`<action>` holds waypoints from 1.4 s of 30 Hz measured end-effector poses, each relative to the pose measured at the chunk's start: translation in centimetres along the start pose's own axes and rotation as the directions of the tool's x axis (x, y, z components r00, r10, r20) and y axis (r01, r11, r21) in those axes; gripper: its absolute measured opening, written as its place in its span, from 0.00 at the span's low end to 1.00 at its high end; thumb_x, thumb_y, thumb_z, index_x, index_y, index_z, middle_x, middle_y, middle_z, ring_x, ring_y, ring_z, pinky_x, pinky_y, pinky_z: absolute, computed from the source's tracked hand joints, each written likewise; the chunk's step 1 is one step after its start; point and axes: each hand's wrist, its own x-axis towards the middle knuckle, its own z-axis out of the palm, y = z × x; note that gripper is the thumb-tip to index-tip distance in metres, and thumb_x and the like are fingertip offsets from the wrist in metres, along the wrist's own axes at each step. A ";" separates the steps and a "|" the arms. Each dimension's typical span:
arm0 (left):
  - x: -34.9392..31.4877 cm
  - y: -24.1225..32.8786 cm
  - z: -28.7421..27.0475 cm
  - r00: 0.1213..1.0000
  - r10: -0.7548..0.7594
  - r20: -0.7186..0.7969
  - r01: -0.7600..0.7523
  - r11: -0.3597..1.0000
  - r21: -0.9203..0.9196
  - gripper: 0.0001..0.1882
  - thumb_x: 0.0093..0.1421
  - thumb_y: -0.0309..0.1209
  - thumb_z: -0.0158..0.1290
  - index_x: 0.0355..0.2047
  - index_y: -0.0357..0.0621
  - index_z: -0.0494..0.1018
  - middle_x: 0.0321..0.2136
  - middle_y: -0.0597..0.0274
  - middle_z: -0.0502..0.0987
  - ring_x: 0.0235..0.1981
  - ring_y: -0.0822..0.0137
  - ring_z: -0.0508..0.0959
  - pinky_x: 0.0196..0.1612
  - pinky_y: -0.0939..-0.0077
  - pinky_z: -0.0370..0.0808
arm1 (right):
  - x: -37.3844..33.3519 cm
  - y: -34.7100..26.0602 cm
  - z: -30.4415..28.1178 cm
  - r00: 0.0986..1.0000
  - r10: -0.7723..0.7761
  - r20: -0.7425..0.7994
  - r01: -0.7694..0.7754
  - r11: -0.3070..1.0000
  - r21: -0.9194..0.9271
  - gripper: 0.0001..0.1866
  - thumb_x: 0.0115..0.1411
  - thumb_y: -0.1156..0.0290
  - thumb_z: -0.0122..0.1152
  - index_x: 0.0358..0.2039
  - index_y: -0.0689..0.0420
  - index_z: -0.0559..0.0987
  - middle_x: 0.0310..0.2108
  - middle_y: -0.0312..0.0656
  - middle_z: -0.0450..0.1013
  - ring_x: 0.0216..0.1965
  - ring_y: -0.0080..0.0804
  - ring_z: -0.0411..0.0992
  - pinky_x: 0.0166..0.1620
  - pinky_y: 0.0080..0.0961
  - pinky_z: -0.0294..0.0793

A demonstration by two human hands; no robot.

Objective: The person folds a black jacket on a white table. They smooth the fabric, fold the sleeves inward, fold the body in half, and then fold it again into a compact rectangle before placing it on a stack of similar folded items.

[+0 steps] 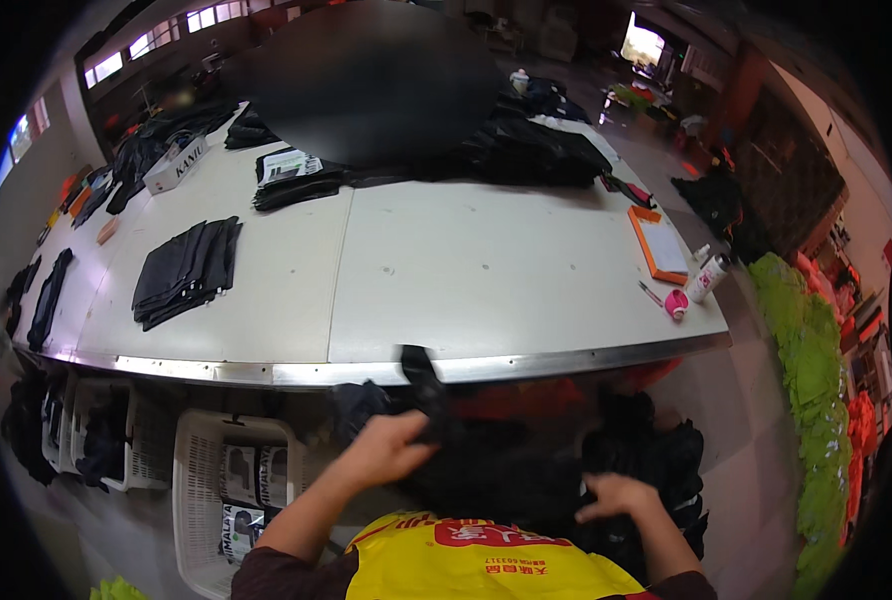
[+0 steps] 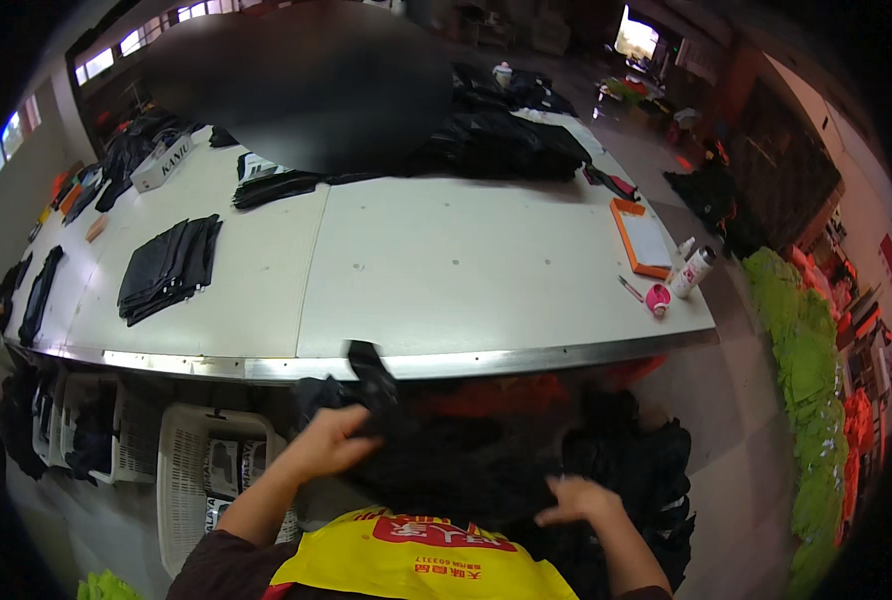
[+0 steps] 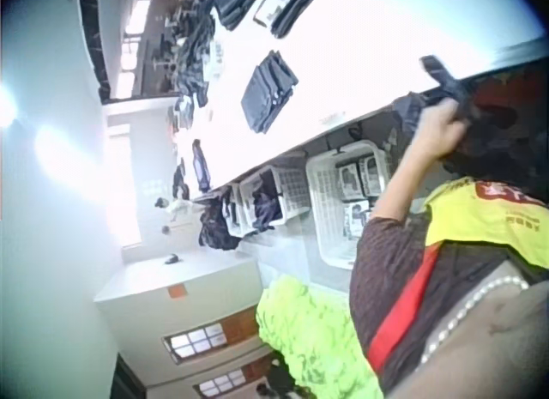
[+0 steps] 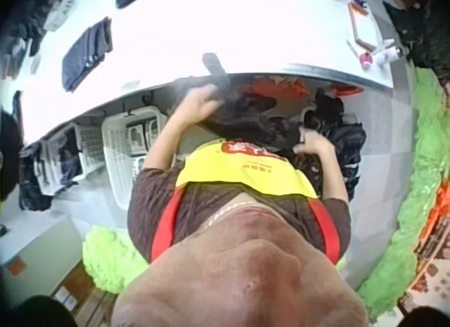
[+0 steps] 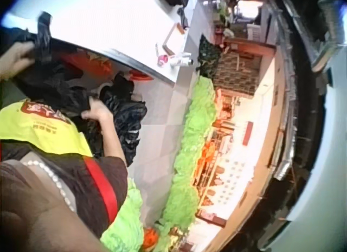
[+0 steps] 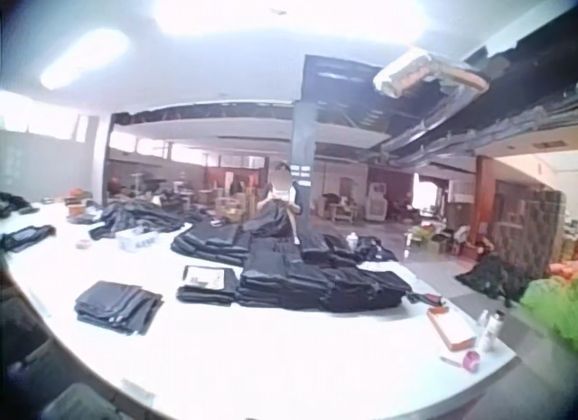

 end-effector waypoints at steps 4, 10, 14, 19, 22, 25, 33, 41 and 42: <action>-0.9 4.7 0.8 0.861 0.507 -0.046 -0.478 0.836 0.270 0.09 0.46 0.29 0.57 0.23 0.43 0.67 0.18 0.59 0.70 0.22 0.56 0.74 0.23 0.65 0.70 | -3.2 -13.6 -8.6 0.257 -0.665 -0.702 0.757 0.589 -0.281 0.48 0.40 0.50 0.72 0.57 0.62 0.62 0.59 0.54 0.58 0.64 0.48 0.48 0.63 0.33 0.49; -2.0 6.6 -3.5 0.757 0.630 -0.173 -0.570 0.766 0.296 0.12 0.48 0.31 0.60 0.33 0.42 0.74 0.23 0.62 0.72 0.24 0.63 0.74 0.26 0.74 0.72 | 2.5 -19.5 -7.0 0.372 -0.729 -0.575 0.928 0.309 0.209 0.20 0.42 0.70 0.71 0.37 0.59 0.75 0.32 0.41 0.74 0.35 0.29 0.73 0.40 0.26 0.72; -6.1 -6.9 -8.6 0.801 -0.194 -0.566 -0.253 0.748 -0.614 0.21 0.58 0.38 0.53 0.48 0.39 0.70 0.40 0.58 0.75 0.40 0.67 0.75 0.45 0.75 0.71 | -1.3 -21.6 -10.6 0.196 -0.685 -0.702 0.967 0.255 0.021 0.29 0.38 0.74 0.76 0.43 0.57 0.74 0.41 0.40 0.74 0.43 0.28 0.71 0.47 0.28 0.72; -5.9 -19.8 0.9 0.898 -0.259 0.356 0.440 0.494 -0.750 0.20 0.59 0.32 0.49 0.51 0.37 0.66 0.43 0.55 0.73 0.44 0.63 0.73 0.47 0.75 0.69 | -1.3 -17.6 -14.2 0.201 -0.454 -0.868 0.934 0.356 0.030 0.27 0.44 0.71 0.70 0.46 0.59 0.73 0.44 0.42 0.72 0.45 0.31 0.70 0.49 0.29 0.70; -4.8 -18.6 6.3 0.884 -0.192 0.427 0.466 0.444 -0.766 0.21 0.58 0.31 0.50 0.51 0.37 0.65 0.44 0.52 0.73 0.45 0.61 0.73 0.48 0.74 0.69 | -1.5 -14.2 -17.0 0.210 -0.290 -0.934 0.895 0.441 0.065 0.26 0.47 0.69 0.67 0.48 0.60 0.72 0.46 0.43 0.72 0.47 0.33 0.69 0.51 0.30 0.68; -5.7 -19.0 5.9 0.923 -0.251 0.292 0.384 0.543 -0.746 0.22 0.58 0.31 0.50 0.52 0.37 0.64 0.45 0.50 0.72 0.45 0.60 0.73 0.49 0.73 0.68 | -3.0 -12.7 -18.4 0.255 -0.280 -0.925 0.837 0.543 0.067 0.26 0.51 0.67 0.64 0.50 0.61 0.71 0.48 0.44 0.71 0.49 0.36 0.68 0.53 0.31 0.66; -7.3 -9.8 6.2 0.993 -0.071 0.094 0.101 0.921 -0.376 0.16 0.60 0.27 0.43 0.48 0.38 0.70 0.47 0.47 0.72 0.48 0.51 0.72 0.51 0.64 0.66 | -7.4 -9.8 -15.3 -0.088 -0.293 -0.952 0.609 0.740 -0.284 0.22 0.53 0.72 0.59 0.49 0.64 0.71 0.47 0.49 0.71 0.52 0.41 0.67 0.52 0.34 0.67; -5.4 -8.1 3.9 0.878 0.249 0.408 0.185 0.609 -0.771 0.35 0.56 0.42 0.56 0.60 0.39 0.59 0.58 0.54 0.63 0.58 0.64 0.62 0.59 0.69 0.58 | -6.3 -16.7 -18.8 -0.120 -0.307 -0.944 0.549 0.772 -0.321 0.17 0.55 0.65 0.61 0.39 0.66 0.75 0.36 0.47 0.75 0.37 0.35 0.73 0.42 0.28 0.69; -5.2 -7.9 3.9 0.887 0.307 0.345 0.118 0.572 -0.812 0.34 0.56 0.41 0.56 0.59 0.39 0.59 0.57 0.54 0.64 0.57 0.63 0.63 0.59 0.69 0.59 | -6.6 -15.7 -18.8 -0.074 -0.296 -0.952 0.490 0.821 -0.294 0.18 0.55 0.64 0.60 0.39 0.65 0.75 0.35 0.48 0.75 0.37 0.37 0.73 0.42 0.29 0.69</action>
